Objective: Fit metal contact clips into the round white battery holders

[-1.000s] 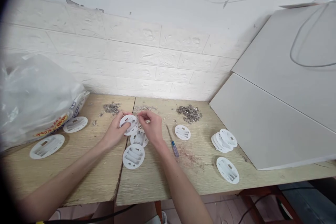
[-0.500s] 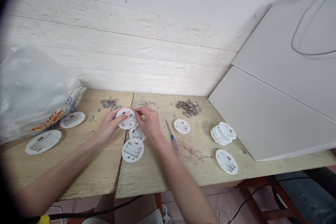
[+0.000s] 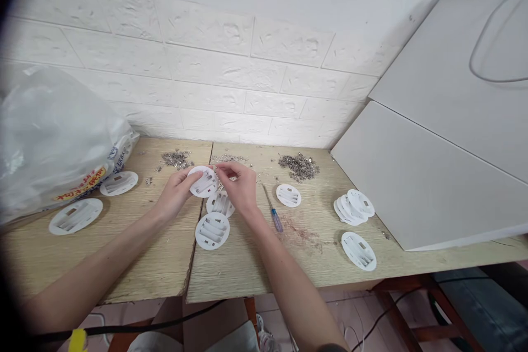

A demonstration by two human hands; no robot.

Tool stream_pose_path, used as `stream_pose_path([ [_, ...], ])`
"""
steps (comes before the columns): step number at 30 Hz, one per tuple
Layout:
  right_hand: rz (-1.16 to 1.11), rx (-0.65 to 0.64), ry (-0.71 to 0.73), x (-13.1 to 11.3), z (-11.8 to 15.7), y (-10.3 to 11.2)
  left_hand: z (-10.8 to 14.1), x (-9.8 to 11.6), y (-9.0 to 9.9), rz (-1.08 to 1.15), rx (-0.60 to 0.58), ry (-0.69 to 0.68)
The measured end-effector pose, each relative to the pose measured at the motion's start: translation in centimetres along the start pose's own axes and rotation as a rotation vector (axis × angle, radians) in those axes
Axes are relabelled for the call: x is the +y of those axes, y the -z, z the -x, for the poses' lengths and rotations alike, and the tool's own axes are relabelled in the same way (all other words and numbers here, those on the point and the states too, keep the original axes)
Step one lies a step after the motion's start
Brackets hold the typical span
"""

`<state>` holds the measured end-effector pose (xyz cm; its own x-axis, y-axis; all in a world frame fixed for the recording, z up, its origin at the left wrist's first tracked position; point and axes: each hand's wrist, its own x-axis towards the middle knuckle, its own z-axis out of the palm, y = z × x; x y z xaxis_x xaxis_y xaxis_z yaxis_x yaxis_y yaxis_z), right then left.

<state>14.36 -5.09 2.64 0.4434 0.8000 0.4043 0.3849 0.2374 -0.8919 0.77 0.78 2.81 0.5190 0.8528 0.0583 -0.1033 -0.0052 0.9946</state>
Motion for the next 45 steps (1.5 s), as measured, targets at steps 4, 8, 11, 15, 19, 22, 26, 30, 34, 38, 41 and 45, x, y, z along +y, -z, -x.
stream_pose_path([
  [4,-0.191,-0.027,-0.149,-0.1,-0.1,0.0,-0.1,-0.2,0.2,0.124,-0.045,0.062],
  [8,-0.217,-0.051,-0.194,-0.1,-0.3,0.2,-0.2,-0.2,0.3,0.117,-0.102,0.065],
  [11,-0.159,-0.06,-0.191,0.0,-0.5,0.4,-0.2,-0.3,0.3,0.078,-0.134,0.057],
  [15,-0.106,-0.076,-0.141,0.1,-0.4,0.4,-0.1,-0.5,0.4,-0.008,-0.176,-0.019],
  [19,-0.007,-0.066,-0.091,0.1,-0.2,0.3,-0.2,-0.4,0.4,-0.106,-0.169,-0.149],
  [22,0.011,-0.059,-0.08,0.4,-0.2,0.2,-0.3,-0.4,0.4,-0.131,-0.17,-0.193],
  [26,-0.093,-0.096,-0.128,1.4,-0.5,0.0,-0.4,-0.6,0.5,-0.17,-0.176,-0.224],
  [30,-0.215,-0.128,-0.19,2.1,-0.7,-0.1,-0.4,-0.7,0.6,-0.189,-0.165,-0.219],
  [34,-0.165,-0.1,-0.203,2.1,-0.7,-0.2,-0.4,-0.8,0.6,-0.191,-0.175,-0.22],
  [38,-0.147,-0.125,-0.199,1.9,-0.6,0.0,-0.4,-0.8,0.5,-0.188,-0.19,-0.231],
  [41,-0.099,-0.139,-0.161,1.4,-0.5,0.2,-0.3,-0.7,0.5,-0.174,-0.169,-0.234],
  [45,0.02,-0.08,-0.076,0.6,-0.2,0.1,-0.3,-0.7,0.6,-0.17,-0.166,-0.218],
])
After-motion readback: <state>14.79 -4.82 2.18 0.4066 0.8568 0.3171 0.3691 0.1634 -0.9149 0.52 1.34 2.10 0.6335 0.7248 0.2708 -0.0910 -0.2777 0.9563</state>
